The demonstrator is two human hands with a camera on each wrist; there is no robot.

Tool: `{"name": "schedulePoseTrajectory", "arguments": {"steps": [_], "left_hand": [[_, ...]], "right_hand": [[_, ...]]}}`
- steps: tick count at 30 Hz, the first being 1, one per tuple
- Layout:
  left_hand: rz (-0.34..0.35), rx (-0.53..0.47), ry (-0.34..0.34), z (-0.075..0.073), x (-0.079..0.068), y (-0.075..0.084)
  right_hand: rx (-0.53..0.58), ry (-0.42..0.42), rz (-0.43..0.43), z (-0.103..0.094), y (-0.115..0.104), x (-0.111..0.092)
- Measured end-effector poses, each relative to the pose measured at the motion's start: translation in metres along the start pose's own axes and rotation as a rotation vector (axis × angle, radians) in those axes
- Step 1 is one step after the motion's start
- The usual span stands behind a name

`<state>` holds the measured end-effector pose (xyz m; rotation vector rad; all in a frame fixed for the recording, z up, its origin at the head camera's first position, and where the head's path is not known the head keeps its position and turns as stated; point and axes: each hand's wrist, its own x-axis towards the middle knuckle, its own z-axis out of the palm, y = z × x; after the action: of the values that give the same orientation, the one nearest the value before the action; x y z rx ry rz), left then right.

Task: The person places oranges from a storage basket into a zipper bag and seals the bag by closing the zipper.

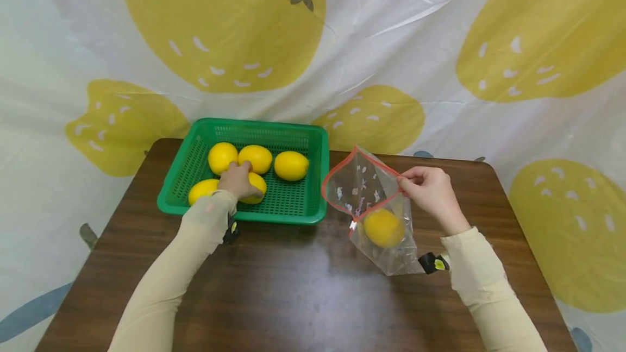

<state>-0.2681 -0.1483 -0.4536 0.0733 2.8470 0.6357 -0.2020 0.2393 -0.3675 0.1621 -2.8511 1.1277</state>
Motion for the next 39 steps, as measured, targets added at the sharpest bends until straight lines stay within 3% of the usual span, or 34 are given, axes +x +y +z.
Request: {"name": "schedulePoseTrajectory", "arguments": {"steps": [29, 35, 39], "left_hand": [[0.103, -0.140, -0.065, 0.0071, -0.0091, -0.0047], [0.133, -0.137, -0.042, 0.0079, -0.0082, -0.0051], [0.162, -0.198, -0.002, 0.0050, -0.0078, -0.0034]], "right_hand": [[-0.009, -0.009, 0.001, 0.0017, -0.0005, 0.0002], [0.001, -0.021, 0.004, 0.0041, -0.0004, 0.0008], [-0.003, -0.021, -0.001, 0.0040, -0.0008, 0.0003]]}}
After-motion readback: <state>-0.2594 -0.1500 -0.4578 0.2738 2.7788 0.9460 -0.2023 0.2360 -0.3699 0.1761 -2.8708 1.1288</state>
